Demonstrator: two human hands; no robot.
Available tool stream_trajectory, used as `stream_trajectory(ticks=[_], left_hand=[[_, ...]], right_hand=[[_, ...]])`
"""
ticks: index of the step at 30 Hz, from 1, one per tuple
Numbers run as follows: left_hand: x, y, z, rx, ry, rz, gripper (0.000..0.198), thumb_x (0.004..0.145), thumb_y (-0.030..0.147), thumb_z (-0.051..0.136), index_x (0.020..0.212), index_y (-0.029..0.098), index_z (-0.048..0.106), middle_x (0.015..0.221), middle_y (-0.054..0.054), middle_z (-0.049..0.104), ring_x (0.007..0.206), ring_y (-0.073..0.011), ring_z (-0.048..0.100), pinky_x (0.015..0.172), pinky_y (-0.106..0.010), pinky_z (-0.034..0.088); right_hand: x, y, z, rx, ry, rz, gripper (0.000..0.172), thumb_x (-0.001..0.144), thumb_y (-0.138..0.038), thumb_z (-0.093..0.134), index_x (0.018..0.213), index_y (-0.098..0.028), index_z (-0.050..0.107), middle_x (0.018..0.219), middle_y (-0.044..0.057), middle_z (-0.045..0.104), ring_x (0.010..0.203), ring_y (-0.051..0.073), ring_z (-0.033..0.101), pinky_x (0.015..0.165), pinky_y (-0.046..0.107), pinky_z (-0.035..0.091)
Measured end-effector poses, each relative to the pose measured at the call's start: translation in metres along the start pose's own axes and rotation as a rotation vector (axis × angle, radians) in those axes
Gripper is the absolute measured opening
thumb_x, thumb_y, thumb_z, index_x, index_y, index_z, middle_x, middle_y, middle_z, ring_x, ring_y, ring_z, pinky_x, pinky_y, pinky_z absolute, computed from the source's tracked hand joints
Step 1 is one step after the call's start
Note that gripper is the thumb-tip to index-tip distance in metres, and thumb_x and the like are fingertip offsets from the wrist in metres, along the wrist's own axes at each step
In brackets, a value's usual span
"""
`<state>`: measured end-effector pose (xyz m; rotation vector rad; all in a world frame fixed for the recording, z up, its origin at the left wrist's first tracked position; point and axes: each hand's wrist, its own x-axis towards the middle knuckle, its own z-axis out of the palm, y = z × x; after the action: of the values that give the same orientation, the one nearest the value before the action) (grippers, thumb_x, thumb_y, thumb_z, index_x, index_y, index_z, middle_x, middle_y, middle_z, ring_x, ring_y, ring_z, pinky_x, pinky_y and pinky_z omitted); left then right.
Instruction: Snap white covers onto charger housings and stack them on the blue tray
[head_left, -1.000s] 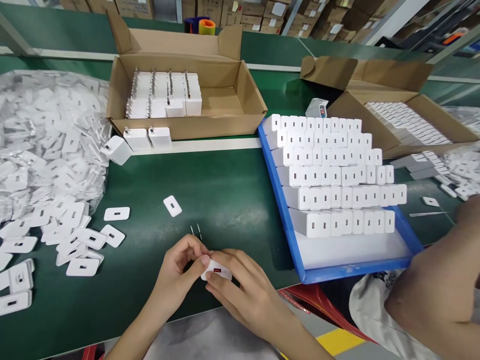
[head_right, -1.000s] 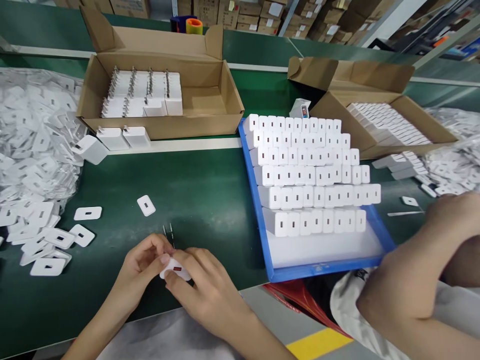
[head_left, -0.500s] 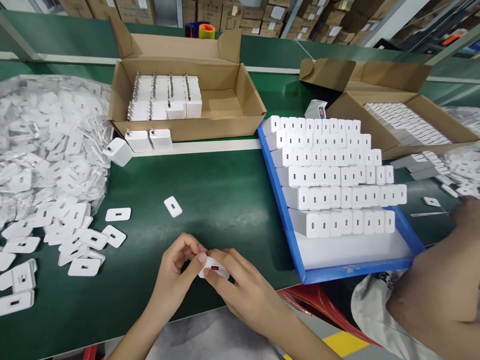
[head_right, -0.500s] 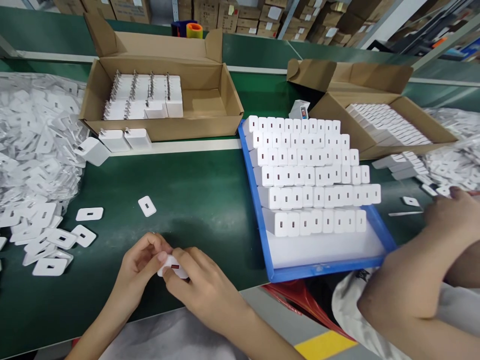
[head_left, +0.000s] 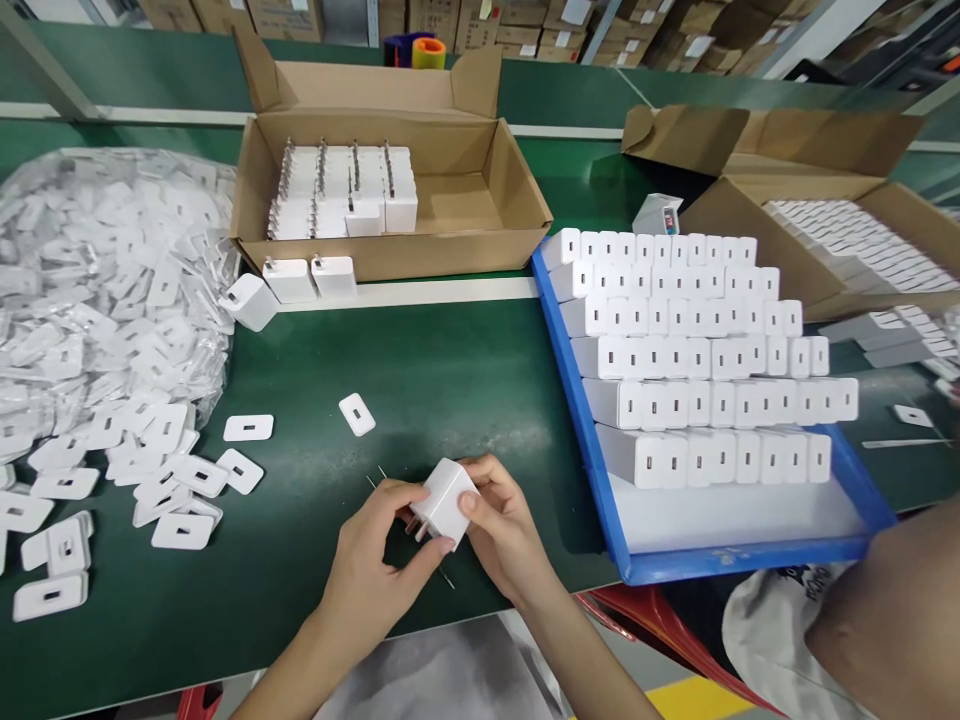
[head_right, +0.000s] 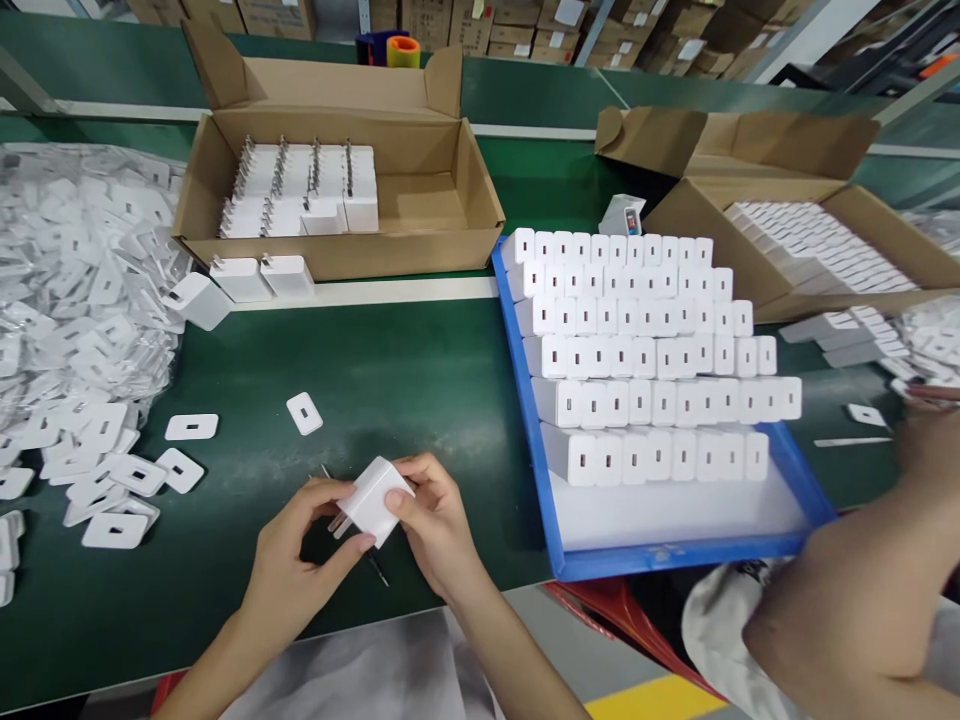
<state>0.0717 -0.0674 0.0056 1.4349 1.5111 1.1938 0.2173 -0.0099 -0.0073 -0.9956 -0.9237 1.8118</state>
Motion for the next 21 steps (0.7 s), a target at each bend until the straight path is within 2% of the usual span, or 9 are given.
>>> stream_trajectory(ticks=[3, 5, 8, 11, 15, 21], left_hand=[[0.001, -0.002, 0.001, 0.046, 0.021, 0.059, 0.034, 0.083, 0.015, 0.070, 0.109, 0.029, 0.053, 0.093, 0.000, 0.065, 0.077, -0.0160, 0.064, 0.070, -0.026, 0.053], [0.002, -0.003, 0.001, 0.057, 0.015, 0.115, 0.036, 0.084, 0.016, 0.070, 0.113, 0.030, 0.053, 0.101, -0.002, 0.065, 0.087, -0.0185, 0.066, 0.077, -0.028, 0.054], [0.003, -0.002, 0.000, 0.111, -0.015, 0.186, 0.045, 0.085, 0.019, 0.069, 0.125, 0.031, 0.051, 0.118, -0.007, 0.061, 0.105, -0.0232, 0.064, 0.089, -0.033, 0.054], [0.003, -0.001, 0.001, 0.179, -0.054, 0.190, 0.056, 0.087, 0.021, 0.066, 0.137, 0.031, 0.042, 0.128, -0.011, 0.055, 0.116, -0.0259, 0.060, 0.095, -0.037, 0.053], [0.002, -0.004, 0.002, 0.203, -0.077, 0.143, 0.058, 0.090, 0.022, 0.061, 0.141, 0.029, 0.035, 0.124, -0.011, 0.058, 0.112, -0.0257, 0.062, 0.094, -0.039, 0.056], [-0.017, -0.013, 0.003, 0.313, -0.021, 0.125, 0.036, 0.095, 0.026, 0.054, 0.130, 0.031, 0.052, 0.117, -0.007, 0.067, 0.104, -0.0230, 0.069, 0.082, -0.029, 0.060]], right_hand=[[0.007, 0.002, -0.003, 0.099, -0.042, 0.083, 0.034, 0.069, -0.042, 0.084, 0.078, -0.022, 0.058, 0.085, -0.001, 0.065, 0.071, 0.012, 0.061, 0.061, 0.022, 0.048], [0.008, 0.001, -0.004, 0.159, -0.054, 0.126, 0.035, 0.068, -0.040, 0.085, 0.078, -0.022, 0.058, 0.080, -0.003, 0.064, 0.068, 0.011, 0.060, 0.060, 0.021, 0.047], [0.010, -0.001, -0.007, 0.238, -0.048, 0.179, 0.034, 0.069, -0.040, 0.085, 0.081, -0.023, 0.057, 0.073, -0.005, 0.061, 0.062, 0.011, 0.057, 0.058, 0.021, 0.047], [0.012, -0.002, -0.008, 0.307, -0.007, 0.199, 0.034, 0.070, -0.041, 0.085, 0.084, -0.024, 0.059, 0.072, -0.006, 0.060, 0.062, 0.010, 0.056, 0.060, 0.022, 0.048], [0.013, 0.003, -0.007, 0.352, 0.044, 0.180, 0.034, 0.070, -0.041, 0.085, 0.086, -0.025, 0.059, 0.074, -0.007, 0.060, 0.065, 0.010, 0.057, 0.065, 0.022, 0.049], [-0.003, 0.008, 0.000, 0.221, 0.029, 0.095, 0.035, 0.069, -0.041, 0.086, 0.081, -0.020, 0.061, 0.080, -0.005, 0.065, 0.068, 0.009, 0.059, 0.064, 0.020, 0.047]])
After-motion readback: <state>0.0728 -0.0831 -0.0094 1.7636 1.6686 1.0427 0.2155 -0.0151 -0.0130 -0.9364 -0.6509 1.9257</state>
